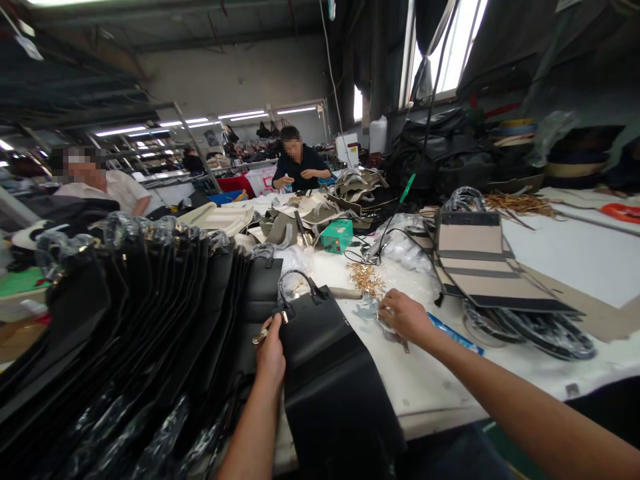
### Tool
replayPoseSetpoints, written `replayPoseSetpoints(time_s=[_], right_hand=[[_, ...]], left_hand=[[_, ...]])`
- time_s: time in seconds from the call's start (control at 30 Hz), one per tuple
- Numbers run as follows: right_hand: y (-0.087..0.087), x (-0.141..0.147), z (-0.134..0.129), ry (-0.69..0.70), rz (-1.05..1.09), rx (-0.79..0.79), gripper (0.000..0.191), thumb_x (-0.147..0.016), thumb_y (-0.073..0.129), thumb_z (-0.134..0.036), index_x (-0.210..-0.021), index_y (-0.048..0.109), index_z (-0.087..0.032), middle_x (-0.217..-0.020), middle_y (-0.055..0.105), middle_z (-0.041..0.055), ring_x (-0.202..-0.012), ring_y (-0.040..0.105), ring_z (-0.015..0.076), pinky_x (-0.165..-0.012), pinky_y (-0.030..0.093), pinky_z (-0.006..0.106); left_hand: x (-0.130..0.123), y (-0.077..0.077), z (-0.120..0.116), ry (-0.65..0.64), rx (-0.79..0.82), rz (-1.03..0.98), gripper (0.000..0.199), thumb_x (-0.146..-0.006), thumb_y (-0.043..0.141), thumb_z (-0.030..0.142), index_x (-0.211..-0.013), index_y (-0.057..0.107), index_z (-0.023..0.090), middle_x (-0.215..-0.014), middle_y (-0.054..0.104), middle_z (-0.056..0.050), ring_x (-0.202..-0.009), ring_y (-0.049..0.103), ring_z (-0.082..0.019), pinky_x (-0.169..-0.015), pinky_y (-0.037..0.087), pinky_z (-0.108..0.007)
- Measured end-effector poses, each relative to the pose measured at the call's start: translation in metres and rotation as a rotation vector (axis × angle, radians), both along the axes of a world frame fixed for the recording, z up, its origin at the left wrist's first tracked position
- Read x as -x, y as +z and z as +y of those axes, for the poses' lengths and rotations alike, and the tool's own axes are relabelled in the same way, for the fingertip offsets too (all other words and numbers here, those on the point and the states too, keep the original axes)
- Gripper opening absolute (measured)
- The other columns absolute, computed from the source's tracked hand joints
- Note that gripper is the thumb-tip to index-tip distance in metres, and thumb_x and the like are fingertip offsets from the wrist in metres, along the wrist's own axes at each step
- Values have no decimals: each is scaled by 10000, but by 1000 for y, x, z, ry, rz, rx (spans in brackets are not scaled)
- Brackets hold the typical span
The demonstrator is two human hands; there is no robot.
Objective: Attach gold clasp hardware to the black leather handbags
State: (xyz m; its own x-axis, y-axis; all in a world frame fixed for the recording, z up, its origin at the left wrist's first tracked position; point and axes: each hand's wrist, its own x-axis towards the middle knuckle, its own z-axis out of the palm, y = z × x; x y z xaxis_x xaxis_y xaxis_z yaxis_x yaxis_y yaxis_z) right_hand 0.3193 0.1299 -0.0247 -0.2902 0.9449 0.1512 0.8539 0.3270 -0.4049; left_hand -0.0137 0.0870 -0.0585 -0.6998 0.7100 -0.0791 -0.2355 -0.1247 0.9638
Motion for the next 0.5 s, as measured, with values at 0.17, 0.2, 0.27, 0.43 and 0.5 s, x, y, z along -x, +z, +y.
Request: replayPoseSetpoints(time_s=[0.17, 0.2, 0.27, 0.43, 0.5], right_hand=[[1, -1, -7, 8, 29, -17, 169, -911, 534, -314, -921, 692, -256, -1006, 623, 26, -928, 585, 181, -689, 373, 244], [0, 0, -8, 13, 33, -16, 144, -884, 573, -322, -916, 696, -255, -989, 628, 29, -927, 585, 191, -685, 375, 248], [-3, 1, -10, 27, 44, -17, 118, -834, 632, -317, -894, 714, -256, -960, 636, 33, -939, 586, 208, -687, 386, 254], [-3, 1, -14, 46, 99, -62, 167, -866, 569, -274, -891, 734, -260, -1044, 646, 47, -988, 593, 216, -790, 435, 294], [-1, 1, -16, 46, 247, -74, 174, -868, 558, -284, -915, 725, -267, -1157, 627, 42, -1035, 593, 221, -855, 447, 317]], left_hand=[[-2, 3, -6, -31, 5, 48, 406, -658, 776, 481, -917, 687, 181, -913, 692, -7, -892, 623, -172, -899, 442, -327], [-3, 4, -8, -34, 11, 56, 416, -660, 777, 483, -931, 685, 181, -916, 695, -8, -892, 624, -171, -895, 443, -324], [-5, 8, -11, -45, 24, 71, 429, -672, 773, 485, -963, 682, 184, -916, 702, -12, -894, 628, -174, -878, 451, -320], [-13, 14, -17, -56, 54, 118, 435, -695, 754, 488, -1000, 676, 189, -920, 714, -21, -884, 640, -188, -839, 473, -324], [-17, 17, -23, -38, 69, 141, 441, -694, 750, 491, -1000, 674, 183, -916, 717, -27, -882, 648, -203, -825, 482, -334]])
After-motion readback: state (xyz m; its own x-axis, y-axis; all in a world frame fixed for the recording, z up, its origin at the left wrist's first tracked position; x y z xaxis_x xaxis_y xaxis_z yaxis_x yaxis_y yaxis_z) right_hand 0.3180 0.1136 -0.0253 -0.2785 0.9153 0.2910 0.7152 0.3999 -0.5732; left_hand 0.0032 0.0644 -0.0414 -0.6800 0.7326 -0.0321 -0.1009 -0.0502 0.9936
